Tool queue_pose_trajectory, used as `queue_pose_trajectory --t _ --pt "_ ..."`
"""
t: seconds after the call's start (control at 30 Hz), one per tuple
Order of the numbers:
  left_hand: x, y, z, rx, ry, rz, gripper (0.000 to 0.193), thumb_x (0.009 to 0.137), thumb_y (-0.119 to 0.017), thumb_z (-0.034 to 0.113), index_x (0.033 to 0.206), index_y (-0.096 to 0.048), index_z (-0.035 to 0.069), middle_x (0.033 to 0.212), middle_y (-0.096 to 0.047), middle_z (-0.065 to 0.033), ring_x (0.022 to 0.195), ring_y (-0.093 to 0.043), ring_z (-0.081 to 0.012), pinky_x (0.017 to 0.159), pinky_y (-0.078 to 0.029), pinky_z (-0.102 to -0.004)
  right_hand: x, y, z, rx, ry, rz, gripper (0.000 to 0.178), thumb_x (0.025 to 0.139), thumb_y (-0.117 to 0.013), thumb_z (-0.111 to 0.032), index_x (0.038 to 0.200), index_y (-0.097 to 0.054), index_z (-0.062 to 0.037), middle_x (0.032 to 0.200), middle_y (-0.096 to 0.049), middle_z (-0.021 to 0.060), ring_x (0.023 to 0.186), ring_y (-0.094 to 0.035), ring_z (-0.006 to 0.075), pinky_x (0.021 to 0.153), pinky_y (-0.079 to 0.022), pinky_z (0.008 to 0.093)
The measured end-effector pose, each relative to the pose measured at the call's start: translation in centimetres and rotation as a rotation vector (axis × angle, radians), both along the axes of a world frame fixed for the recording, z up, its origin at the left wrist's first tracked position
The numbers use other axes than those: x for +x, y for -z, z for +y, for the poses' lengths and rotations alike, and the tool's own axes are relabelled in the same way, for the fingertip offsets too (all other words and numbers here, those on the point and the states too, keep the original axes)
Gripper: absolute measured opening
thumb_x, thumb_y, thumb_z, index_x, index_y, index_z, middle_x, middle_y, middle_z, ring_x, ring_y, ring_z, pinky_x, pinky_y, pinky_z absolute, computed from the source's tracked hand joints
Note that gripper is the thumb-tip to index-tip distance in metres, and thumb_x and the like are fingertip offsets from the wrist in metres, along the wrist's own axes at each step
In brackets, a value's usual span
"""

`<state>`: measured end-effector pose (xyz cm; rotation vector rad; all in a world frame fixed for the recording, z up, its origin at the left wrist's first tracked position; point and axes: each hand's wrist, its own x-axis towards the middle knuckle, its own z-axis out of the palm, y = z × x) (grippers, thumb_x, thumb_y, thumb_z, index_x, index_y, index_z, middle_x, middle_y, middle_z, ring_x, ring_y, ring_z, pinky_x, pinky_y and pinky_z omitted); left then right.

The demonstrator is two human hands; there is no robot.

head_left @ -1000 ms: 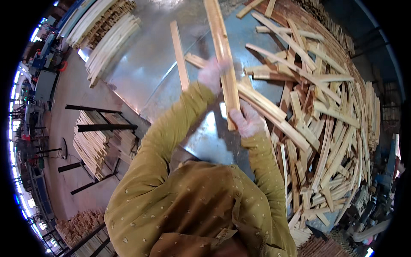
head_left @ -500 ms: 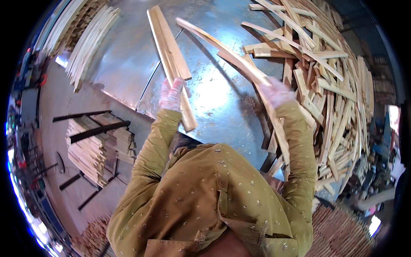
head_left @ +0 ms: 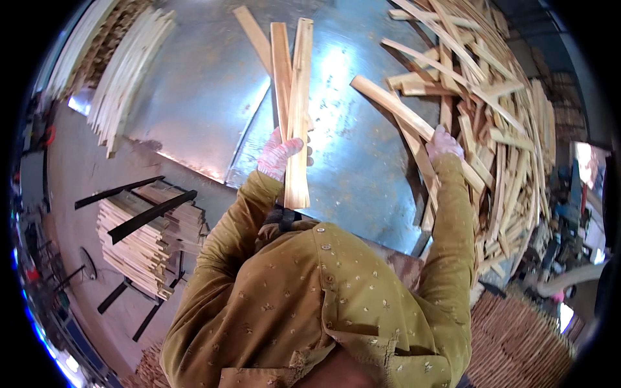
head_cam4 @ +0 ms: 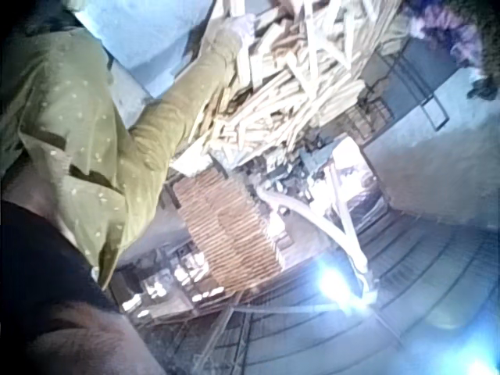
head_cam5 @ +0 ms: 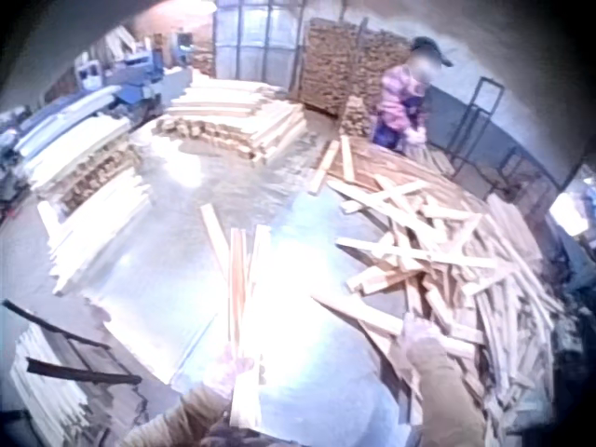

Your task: The person sorts wooden planks on a metal table in a workshop. They pick up planks from a disorganized pile, inspect them, and place them into a neat stack on the left side of the table. The person handles the wood by hand, organizing the pieces into a uniform pile.

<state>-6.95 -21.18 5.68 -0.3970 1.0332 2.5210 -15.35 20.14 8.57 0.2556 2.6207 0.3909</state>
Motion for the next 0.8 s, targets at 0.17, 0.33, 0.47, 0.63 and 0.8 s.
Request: queue_pose_trajectory --t 0.17,0.33,0.47,0.63,0.8 --pt "0.5 4.8 -3.0 -0.499 -0.283 0.104 0.051 0.089 -0.067 0.015 0.136 -0.047 0.008 0.106 -0.062 -0.006 0.091 -0.063 -0.0174 0.075 -0.055 -0.0294 -1.8 -5.7 -14.8 -0.633 0.296 0.088 0.07 0.094 -0.049 -0.055 0.148 -0.038 -0.0109 0.118 -0.063 0.0208 0.107 -0.062 0.0385 0.093 -0.049 0.0498" --pt "-1.0 5.8 -2.4 -0.122 -0.29 0.047 0.05 0.092 -0.066 0.016 0.136 -0.047 0.002 0.113 -0.061 -0.0095 0.103 -0.06 -0.0194 0.089 -0.052 -0.0334 2.0 -1.6 -31.2 -1.134 0.009 -0.02 0.047 0.104 -0.037 -0.033 0.138 -0.046 -0.003 0.128 -0.055 0.0253 0.118 -0.055 0.035 0.105 -0.042 0.0398" --pt "2.0 7.6 -9.8 0.045 -0.23 -0.014 0.049 0.09 -0.065 0.015 0.133 -0.047 0.001 0.11 -0.063 -0.0124 0.1 -0.063 -0.0234 0.091 -0.054 -0.0351 3.7 3.2 -31.8 -1.38 0.081 0.101 0.058 0.099 -0.045 -0.041 0.144 -0.039 -0.0045 0.14 -0.045 0.0257 0.131 -0.046 0.0332 0.111 -0.036 0.0382" --pt "2.7 2.8 -15.1 -0.284 -0.231 0.116 0.06 0.087 -0.066 0.014 0.139 -0.041 0.002 0.105 -0.059 -0.0083 0.092 -0.061 -0.0193 0.084 -0.053 -0.0342 0.1 8.7 -30.5 -0.546 -0.36 0.479 0.081 0.086 -0.067 -0.038 0.149 -0.028 -0.0041 0.142 -0.043 0.0263 0.129 -0.045 0.0413 0.106 -0.041 0.0439" --pt "0.4 -0.9 -18.2 -0.661 -0.268 0.146 0.066 0.083 -0.07 0.01 0.141 -0.04 0.003 0.117 -0.059 -0.0091 0.1 -0.059 -0.0193 0.088 -0.051 -0.032 -0.8 7.7 -29.3 -1.397 0.325 0.069 0.057 0.092 -0.062 -0.025 0.14 -0.04 -0.0013 0.105 -0.062 0.0172 0.086 -0.063 0.0288 0.07 -0.056 0.0447"
